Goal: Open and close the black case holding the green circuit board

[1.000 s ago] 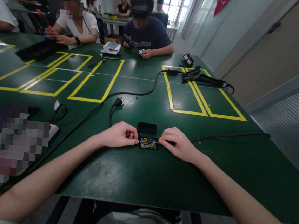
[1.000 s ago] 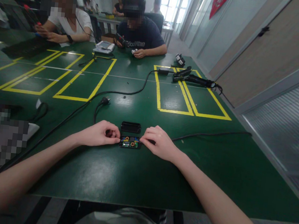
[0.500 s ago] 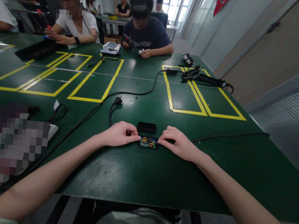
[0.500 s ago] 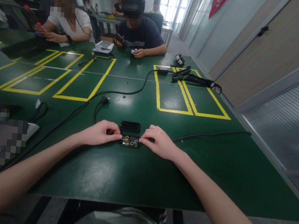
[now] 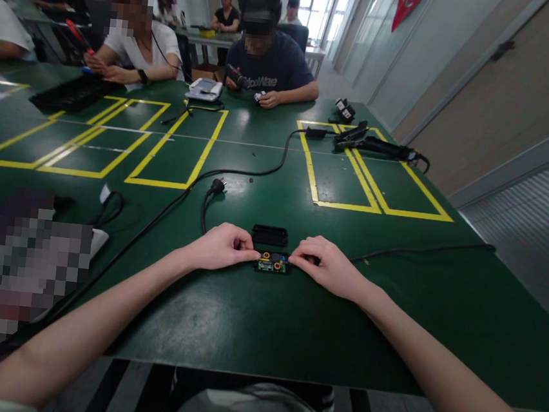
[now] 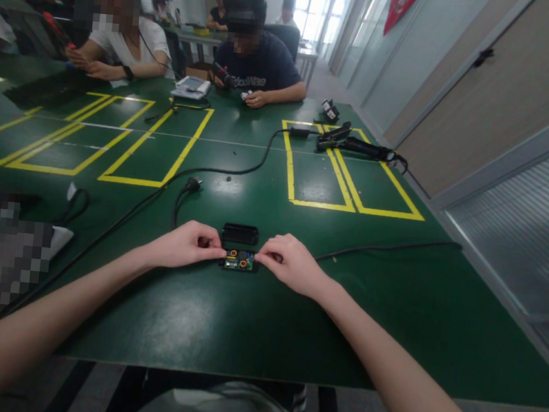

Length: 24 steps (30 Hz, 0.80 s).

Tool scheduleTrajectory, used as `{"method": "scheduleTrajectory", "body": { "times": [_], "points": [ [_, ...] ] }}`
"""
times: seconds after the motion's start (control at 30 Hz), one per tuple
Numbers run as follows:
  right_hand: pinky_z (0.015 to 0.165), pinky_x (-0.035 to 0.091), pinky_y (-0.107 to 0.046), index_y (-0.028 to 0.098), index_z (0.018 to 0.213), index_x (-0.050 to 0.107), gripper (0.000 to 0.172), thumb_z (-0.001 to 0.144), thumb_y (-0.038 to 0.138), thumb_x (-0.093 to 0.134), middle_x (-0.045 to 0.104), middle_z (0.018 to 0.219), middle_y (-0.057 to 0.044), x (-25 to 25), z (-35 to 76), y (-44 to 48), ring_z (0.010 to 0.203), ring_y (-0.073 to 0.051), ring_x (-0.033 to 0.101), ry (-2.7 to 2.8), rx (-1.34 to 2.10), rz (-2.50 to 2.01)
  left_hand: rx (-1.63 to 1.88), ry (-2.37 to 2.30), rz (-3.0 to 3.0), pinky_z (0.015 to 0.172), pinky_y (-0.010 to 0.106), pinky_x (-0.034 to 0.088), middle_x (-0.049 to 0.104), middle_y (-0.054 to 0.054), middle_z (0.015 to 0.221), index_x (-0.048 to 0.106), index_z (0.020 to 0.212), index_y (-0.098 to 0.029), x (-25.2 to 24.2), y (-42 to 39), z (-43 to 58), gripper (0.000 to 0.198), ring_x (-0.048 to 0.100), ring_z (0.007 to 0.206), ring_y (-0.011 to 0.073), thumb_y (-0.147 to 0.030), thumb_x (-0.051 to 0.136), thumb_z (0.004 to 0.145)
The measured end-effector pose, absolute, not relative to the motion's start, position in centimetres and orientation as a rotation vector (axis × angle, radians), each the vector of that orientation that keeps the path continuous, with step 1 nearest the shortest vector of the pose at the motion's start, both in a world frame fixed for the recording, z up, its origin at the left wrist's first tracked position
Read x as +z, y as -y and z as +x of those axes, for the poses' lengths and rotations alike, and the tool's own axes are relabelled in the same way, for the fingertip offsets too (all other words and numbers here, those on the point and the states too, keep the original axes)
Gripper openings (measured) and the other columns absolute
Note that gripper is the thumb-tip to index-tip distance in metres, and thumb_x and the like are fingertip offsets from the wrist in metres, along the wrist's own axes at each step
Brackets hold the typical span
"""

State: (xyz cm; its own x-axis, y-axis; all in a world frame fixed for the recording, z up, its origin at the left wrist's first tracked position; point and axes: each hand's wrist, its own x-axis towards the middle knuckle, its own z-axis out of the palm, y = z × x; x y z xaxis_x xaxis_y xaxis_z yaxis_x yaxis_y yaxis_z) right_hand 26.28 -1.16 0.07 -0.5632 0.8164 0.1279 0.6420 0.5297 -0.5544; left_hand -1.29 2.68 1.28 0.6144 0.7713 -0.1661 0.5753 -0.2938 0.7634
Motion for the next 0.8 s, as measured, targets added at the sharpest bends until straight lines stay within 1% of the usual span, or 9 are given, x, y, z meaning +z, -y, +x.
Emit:
{"method": "scheduleTrajectory", "body": {
  "times": [0.2,0.4,0.57,0.63,0.7,0.8],
  "points": [
    [0.079,0.038,-0.035,0.019,0.080,0.069,0.029,0.103,0.036,0.060,0.072,0.079,-0.004,0.3,26.2,1.1,0.079,-0.019,0.061,2.420,0.615,-1.190,0.308,-1.066,2.011,0.056,0.022,0.034,0.058,-0.003,0.060,0.069,0.071,-0.015,1.1,-2.5,-1.2,0.035,0.047,0.058,0.0112,-0.047,0.067,0.085],
    [0.080,0.039,-0.038,0.020,0.077,0.066,0.031,0.102,0.036,0.061,0.070,0.078,-0.003,0.2,26.2,1.1,0.079,-0.020,0.060,2.389,0.622,-1.156,0.340,-1.023,1.994,0.056,0.022,0.034,0.058,-0.002,0.060,0.069,0.072,-0.015,1.3,-2.6,-1.3,0.035,0.047,0.057,0.0109,-0.049,0.068,0.084],
    [0.076,0.045,-0.037,0.021,0.080,0.069,0.030,0.100,0.042,0.061,0.070,0.081,-0.004,0.1,27.2,0.4,0.079,-0.020,0.061,2.189,0.643,-1.214,0.538,-1.101,1.963,0.056,0.023,0.035,0.054,-0.002,0.061,0.064,0.069,-0.015,1.3,-3.0,-1.5,0.043,0.046,0.058,0.0113,-0.051,0.058,0.091],
    [0.077,0.046,-0.038,0.022,0.082,0.071,0.029,0.100,0.042,0.060,0.071,0.084,-0.005,-0.1,27.6,0.2,0.081,-0.022,0.063,2.137,0.576,-1.260,0.631,-1.185,2.031,0.059,0.025,0.037,0.056,-0.001,0.066,0.068,0.077,-0.015,1.0,-3.2,-1.6,0.037,0.048,0.061,0.0127,-0.047,0.058,0.092],
    [0.082,0.047,-0.041,0.022,0.088,0.074,0.025,0.100,0.040,0.060,0.073,0.090,-0.006,-0.3,27.7,0.0,0.087,-0.024,0.065,2.143,0.519,-1.287,0.659,-1.236,2.135,0.063,0.027,0.042,0.061,0.002,0.078,0.073,0.091,-0.015,0.7,-3.3,-1.7,0.032,0.053,0.067,0.0151,-0.044,0.060,0.092],
    [0.088,0.050,-0.046,0.024,0.102,0.077,0.020,0.098,0.037,0.063,0.073,0.101,-0.009,-0.9,27.3,0.1,0.098,-0.027,0.066,2.184,0.496,-1.296,0.613,-1.221,2.245,0.071,0.030,0.047,0.064,0.006,0.096,0.075,0.109,-0.016,0.2,-3.3,-1.7,0.034,0.060,0.080,0.0187,-0.043,0.064,0.090]
  ]
}}
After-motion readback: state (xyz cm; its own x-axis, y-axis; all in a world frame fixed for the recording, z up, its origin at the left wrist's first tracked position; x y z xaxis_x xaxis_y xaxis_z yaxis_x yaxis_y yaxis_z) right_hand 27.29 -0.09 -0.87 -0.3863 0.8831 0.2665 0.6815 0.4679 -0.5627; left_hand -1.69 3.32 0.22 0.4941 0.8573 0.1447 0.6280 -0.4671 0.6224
